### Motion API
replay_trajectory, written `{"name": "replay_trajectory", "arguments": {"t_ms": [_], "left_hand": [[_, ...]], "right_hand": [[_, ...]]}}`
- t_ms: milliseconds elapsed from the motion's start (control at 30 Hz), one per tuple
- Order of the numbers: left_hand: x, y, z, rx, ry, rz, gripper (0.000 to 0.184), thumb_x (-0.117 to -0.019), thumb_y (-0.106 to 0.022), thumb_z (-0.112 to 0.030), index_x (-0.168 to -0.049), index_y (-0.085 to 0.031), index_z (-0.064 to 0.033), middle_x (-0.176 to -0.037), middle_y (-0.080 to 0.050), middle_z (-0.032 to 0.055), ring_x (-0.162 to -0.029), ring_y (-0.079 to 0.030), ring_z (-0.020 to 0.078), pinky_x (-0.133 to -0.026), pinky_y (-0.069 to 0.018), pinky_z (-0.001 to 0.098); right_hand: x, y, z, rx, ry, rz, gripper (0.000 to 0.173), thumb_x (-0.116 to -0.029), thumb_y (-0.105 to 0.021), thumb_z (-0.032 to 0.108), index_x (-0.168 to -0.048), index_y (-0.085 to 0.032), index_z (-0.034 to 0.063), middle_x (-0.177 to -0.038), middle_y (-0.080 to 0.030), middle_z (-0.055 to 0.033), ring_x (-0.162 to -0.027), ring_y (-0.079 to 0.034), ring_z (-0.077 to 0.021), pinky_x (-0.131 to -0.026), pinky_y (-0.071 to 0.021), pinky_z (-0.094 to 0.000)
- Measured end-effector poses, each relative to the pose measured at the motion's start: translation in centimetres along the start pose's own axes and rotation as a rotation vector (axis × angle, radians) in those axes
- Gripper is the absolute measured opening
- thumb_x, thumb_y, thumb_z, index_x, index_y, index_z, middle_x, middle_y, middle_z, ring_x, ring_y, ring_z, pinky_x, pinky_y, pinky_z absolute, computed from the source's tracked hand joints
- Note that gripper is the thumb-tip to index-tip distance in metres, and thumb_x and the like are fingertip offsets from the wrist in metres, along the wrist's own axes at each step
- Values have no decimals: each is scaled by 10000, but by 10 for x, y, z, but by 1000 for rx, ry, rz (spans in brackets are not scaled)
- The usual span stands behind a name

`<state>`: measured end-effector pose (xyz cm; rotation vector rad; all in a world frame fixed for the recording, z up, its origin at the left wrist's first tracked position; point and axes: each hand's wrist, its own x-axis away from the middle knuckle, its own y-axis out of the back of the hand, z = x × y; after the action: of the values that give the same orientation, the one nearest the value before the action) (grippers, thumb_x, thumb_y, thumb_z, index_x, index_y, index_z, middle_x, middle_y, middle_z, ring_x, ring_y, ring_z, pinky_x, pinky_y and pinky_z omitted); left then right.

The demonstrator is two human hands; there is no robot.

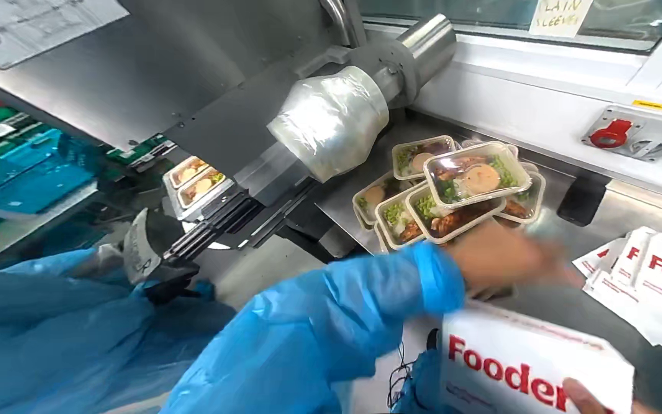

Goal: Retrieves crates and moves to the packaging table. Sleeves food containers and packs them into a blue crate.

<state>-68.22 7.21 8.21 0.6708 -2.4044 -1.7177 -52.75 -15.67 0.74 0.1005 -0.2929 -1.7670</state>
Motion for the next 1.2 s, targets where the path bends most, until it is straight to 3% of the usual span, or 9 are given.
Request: {"name": "replay_trajectory", "arguments": {"t_ms": [167,400,467,600,700,833,900,1067,1200], "left_hand": [[-107,65,181,51,398,49,842,-919,-715,-531,-1491,-447,25,-1451,-523,260,-1343,-514,414,-1110,-428,574],[-147,34,235,497,202,604,418,-975,-696,-241,-1292,-565,-4,-1037,-657,113,-862,-646,149,-807,-563,358],[-128,39,246,613,244,535,264,-1002,-654,-223,-1149,-549,-31,-879,-619,45,-718,-616,88,-655,-549,279],[-38,64,255,745,573,106,249,-1062,-543,-270,-1152,-509,-39,-921,-619,54,-764,-627,113,-710,-561,320],[56,63,231,960,726,-347,206,-1036,-580,-182,-1169,-480,-59,-932,-655,37,-770,-664,118,-692,-592,317],[142,14,124,1247,763,-586,711,-908,-681,-58,-1504,-303,-143,-1272,-642,101,-1085,-682,225,-915,-593,441],[161,-19,65,1434,809,-698,722,-824,-743,-103,-1454,-393,-139,-1183,-693,96,-1008,-711,223,-840,-617,433],[178,-47,-38,1594,681,-586,365,-733,-738,-44,-1072,-754,-176,-954,-780,-16,-886,-741,81,-818,-620,302],[163,-53,-52,1559,458,-238,430,-812,-695,-40,-1169,-751,-274,-1062,-764,-92,-969,-707,6,-869,-589,233]], "right_hand": [[-1,6,-4,-505,-248,-253,220,-1022,-479,55,-1023,-654,188,-882,-765,122,-813,-723,-9,-788,-619,-248],[17,-37,-21,-1092,-301,-249,147,-969,-675,295,-1069,-742,211,-991,-779,-16,-925,-740,-110,-873,-615,-344],[12,-44,-21,-1155,-330,-289,174,-1005,-618,271,-1110,-706,165,-1007,-774,-54,-934,-745,-144,-871,-620,-371],[-13,-35,-20,-1130,-270,-255,230,-1062,-508,248,-1213,-616,111,-1070,-757,-79,-977,-741,-179,-886,-622,-402],[-43,-20,-10,-1120,-240,-178,264,-1080,-470,254,-1262,-581,99,-1112,-741,-96,-1008,-736,-200,-895,-622,-432],[-76,-2,6,-898,-205,-199,236,-1080,-459,255,-1248,-595,160,-1059,-753,-9,-939,-740,-120,-825,-639,-344],[-78,10,10,-703,-200,-244,213,-1056,-491,212,-1239,-590,168,-995,-752,38,-869,-739,-77,-768,-646,-295],[-37,68,15,-549,-259,-260,161,-1028,-481,218,-1117,-615,231,-872,-742,130,-775,-710,15,-697,-620,-203],[7,134,-18,-622,-46,-114,281,-951,-643,472,-1118,-704,255,-1012,-745,91,-956,-706,-23,-828,-601,-237]]}}
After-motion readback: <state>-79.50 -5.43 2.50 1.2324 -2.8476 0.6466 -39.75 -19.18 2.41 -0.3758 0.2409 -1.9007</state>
